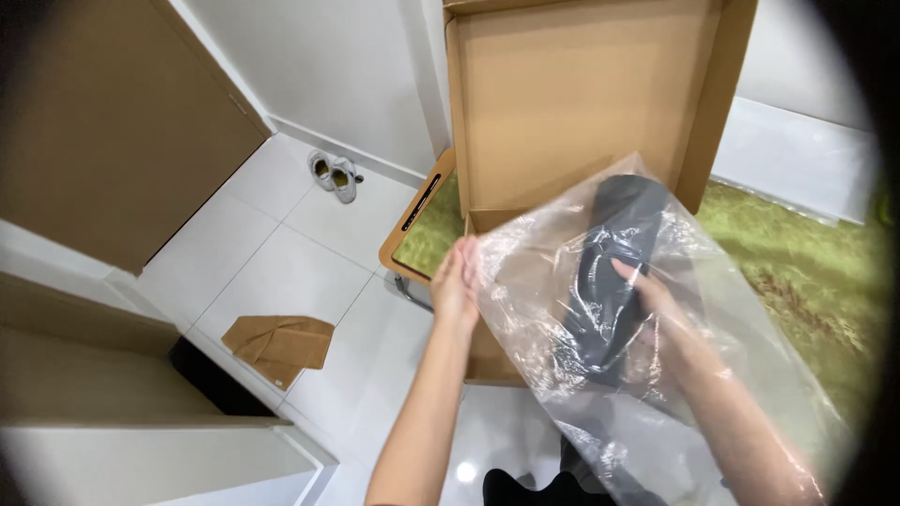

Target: Packing clothing items into boxes, using protective plastic bags, and finishing with decorative ribbons and notes.

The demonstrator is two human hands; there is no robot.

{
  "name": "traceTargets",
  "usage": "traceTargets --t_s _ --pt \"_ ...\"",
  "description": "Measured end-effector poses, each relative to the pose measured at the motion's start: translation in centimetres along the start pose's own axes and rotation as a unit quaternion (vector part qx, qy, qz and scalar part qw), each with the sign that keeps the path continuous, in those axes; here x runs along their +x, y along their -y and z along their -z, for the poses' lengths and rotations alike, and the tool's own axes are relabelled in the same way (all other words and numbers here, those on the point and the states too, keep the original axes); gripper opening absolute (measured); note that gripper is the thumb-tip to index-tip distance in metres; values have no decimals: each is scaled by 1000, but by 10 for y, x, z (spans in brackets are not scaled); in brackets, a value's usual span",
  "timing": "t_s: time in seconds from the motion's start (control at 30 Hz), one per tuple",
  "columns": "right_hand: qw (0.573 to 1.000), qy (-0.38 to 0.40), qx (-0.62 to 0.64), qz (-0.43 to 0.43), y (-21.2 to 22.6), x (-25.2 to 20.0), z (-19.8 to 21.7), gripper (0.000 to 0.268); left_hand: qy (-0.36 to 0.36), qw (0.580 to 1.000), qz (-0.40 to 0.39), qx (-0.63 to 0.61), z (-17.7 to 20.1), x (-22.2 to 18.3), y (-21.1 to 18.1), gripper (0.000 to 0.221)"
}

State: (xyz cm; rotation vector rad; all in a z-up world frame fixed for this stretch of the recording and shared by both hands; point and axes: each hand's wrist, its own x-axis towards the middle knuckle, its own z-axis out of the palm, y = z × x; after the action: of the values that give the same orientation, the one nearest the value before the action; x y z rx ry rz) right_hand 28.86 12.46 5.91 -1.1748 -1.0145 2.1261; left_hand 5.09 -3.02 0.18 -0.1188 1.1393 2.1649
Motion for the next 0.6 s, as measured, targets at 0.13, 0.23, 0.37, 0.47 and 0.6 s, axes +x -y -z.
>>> traceTargets --t_s 0.13,0.23,0.37,0.47,0.6 --pt "991 38 -123 -19 -37 92 90 53 2 997 -67 24 28 42 -22 37" --pt "983 22 -174 -55 -4 36 93 55 -14 996 -91 17 27 31 -54 33" --pt "898 88 -386 -192 15 26 132 82 -111 989 -92 -27 24 14 -80 43" --pt "942 79 -235 -227 18 20 180 60 -111 985 -117 -59 41 16 -81 47" --pt "914 61 -372 -152 31 27 247 58 -146 982 -117 -36 58 12 -71 44"
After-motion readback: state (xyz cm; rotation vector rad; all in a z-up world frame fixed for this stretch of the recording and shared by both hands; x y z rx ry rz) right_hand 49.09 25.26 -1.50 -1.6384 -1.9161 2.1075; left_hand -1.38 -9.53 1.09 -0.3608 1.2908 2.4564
